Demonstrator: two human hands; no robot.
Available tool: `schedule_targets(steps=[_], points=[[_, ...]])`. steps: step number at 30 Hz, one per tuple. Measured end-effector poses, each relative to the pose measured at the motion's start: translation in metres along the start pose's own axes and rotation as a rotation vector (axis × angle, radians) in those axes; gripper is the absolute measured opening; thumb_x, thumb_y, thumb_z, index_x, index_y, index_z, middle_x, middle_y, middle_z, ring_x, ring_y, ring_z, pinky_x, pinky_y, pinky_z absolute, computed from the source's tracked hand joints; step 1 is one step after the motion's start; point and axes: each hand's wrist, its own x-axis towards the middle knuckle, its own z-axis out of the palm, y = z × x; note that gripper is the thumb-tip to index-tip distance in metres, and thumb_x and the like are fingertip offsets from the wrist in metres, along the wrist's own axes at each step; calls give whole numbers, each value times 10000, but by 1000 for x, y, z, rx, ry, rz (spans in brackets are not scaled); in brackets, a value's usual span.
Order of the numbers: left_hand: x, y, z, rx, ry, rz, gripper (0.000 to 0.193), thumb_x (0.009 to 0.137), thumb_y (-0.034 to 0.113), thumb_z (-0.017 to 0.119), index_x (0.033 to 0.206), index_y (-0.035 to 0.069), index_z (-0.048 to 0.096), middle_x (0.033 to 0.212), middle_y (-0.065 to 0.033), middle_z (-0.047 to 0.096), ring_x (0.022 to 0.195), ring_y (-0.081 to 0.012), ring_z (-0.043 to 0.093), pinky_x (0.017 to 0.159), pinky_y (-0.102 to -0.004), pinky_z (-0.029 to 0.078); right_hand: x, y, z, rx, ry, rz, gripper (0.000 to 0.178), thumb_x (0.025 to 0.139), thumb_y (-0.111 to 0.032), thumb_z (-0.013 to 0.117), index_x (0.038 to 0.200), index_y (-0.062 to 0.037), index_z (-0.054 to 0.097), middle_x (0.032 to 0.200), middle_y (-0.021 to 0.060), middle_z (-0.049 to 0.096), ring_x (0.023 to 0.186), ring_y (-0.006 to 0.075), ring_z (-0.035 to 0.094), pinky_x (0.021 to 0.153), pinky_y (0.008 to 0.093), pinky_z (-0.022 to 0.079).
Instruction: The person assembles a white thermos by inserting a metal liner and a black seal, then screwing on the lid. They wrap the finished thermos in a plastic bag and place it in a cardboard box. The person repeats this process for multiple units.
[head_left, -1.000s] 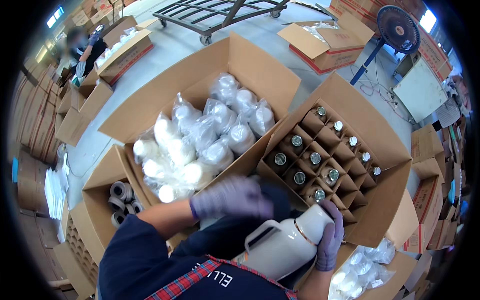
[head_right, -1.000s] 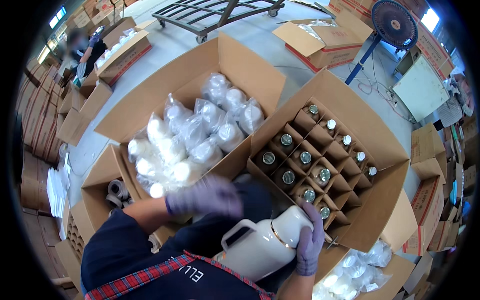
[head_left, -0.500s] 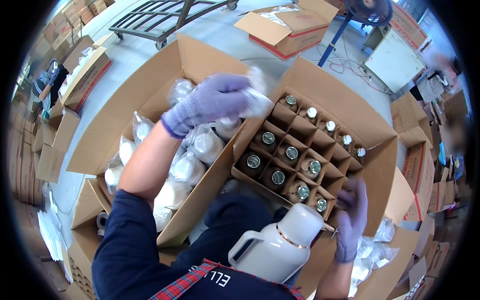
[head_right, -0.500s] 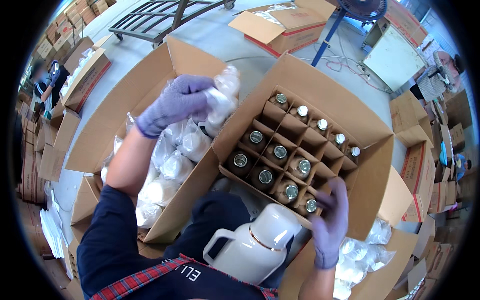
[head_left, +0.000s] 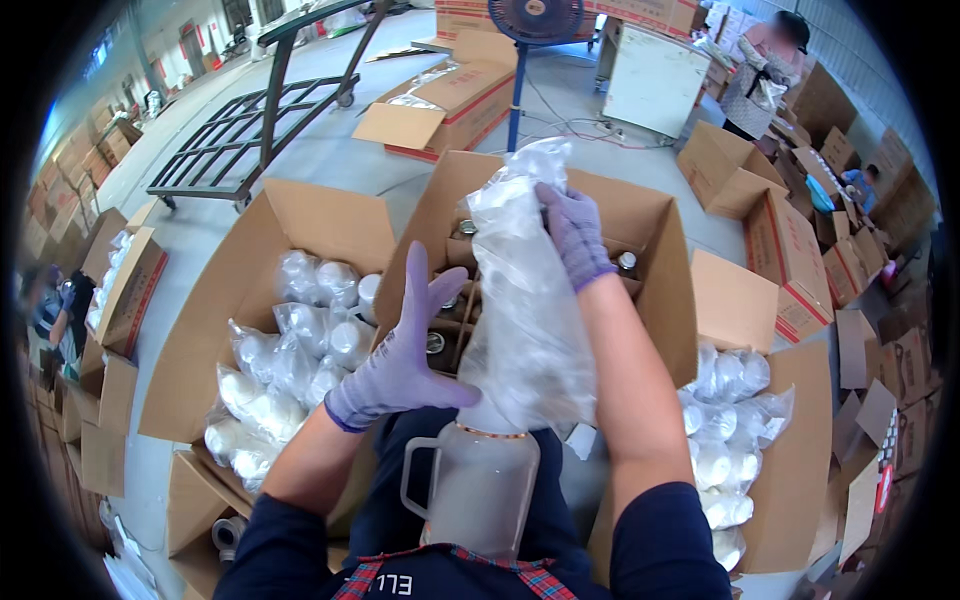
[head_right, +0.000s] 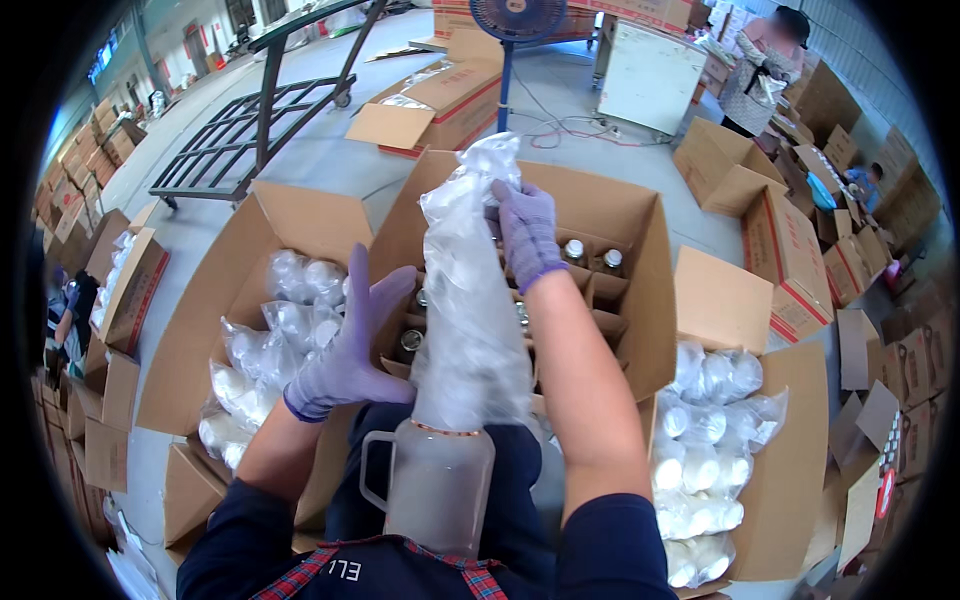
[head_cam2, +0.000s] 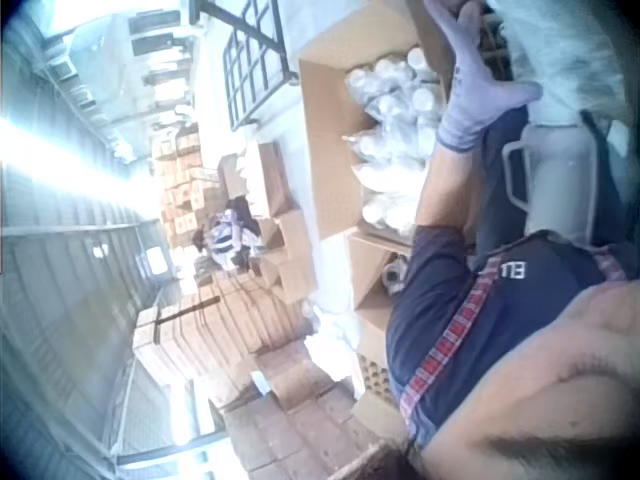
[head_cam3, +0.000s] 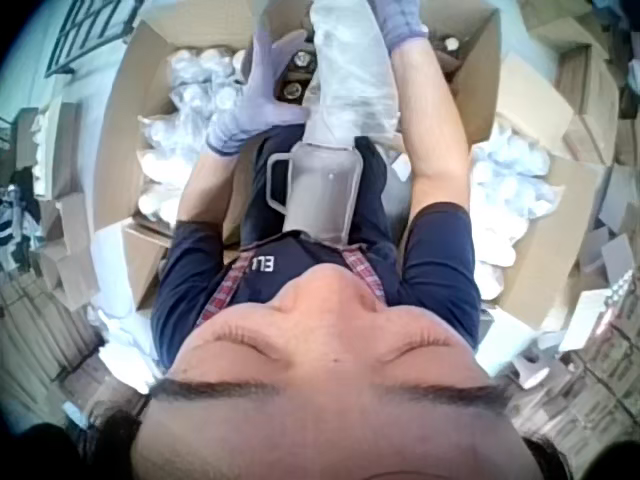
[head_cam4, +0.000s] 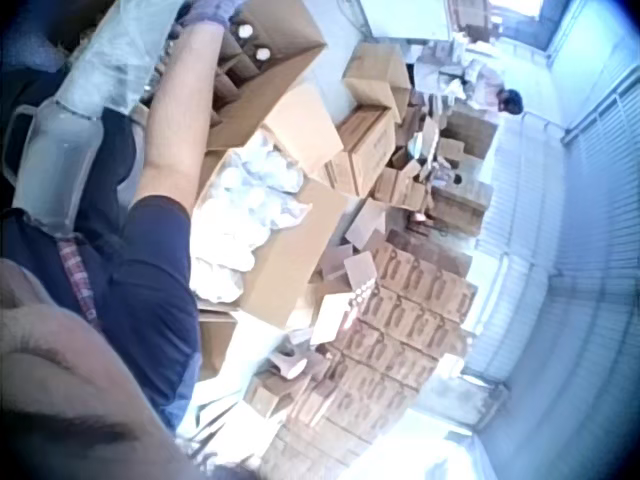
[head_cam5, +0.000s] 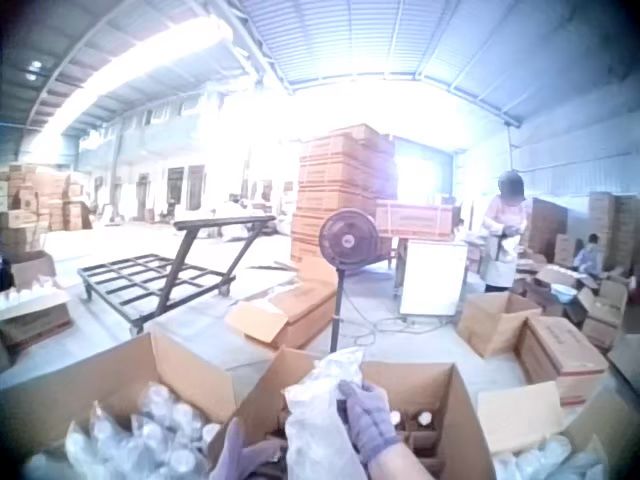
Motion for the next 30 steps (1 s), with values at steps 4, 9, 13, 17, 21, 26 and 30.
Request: schedule_targets(steps=[4,9,13,17,21,26,30], points=[[12,18,35,183,47,34,1495,551,278,938,1533,-30,-146,1547,-281,241,1462,-368,230,1193,-402,214,16,15,-19,46,263,85,185,911,-111,652,1041,20,632,780,84,670,520,195,643,452,305,533],[82,-110,18,169,460,-223,724,822,107,735,1456,-16,408,1087,-97,688,905,-157,657,793,-317,544,6,27,-40,-316,-118,-248,593,865,-187,727,1347,35,463,1300,178,539,1085,260,611,891,382,525],[97,-114,6,120,529,-250,458,864,85,725,1282,-27,575,1109,-83,676,927,-113,634,802,-266,532,-46,63,-60,-687,-159,-497,819,818,-198,772,1481,-20,324,1433,195,434,1301,272,463,1047,407,425],[81,-96,22,-230,570,-242,275,866,98,753,1107,-9,676,1014,-30,697,927,-84,621,833,-232,512,-82,85,-56,-1075,-150,-479,517,758,-98,697,1268,-90,608,1161,206,649,1139,402,584,1031,402,459],[18,-103,-20,-177,-43,-232,604,744,108,835,1284,10,581,1123,-64,657,1037,-159,616,930,-296,500,-99,108,-116,555,175,219,205,921,11,564,1100,-67,625,1048,118,698,921,244,698,747,429,607],[-59,-85,-4,-208,332,-317,446,826,59,710,1251,5,588,1079,-85,662,966,-165,629,869,-285,499,-191,116,-90,-414,-81,-137,354,973,-194,515,1265,-9,591,1218,131,634,1126,211,589,1008,316,434],[-101,-21,27,394,481,-35,275,838,20,671,1112,20,656,993,-141,659,801,-224,641,707,-297,516,-246,65,-61,-399,-57,-283,300,946,-187,596,1186,-9,583,1040,122,631,968,188,624,860,295,491]])
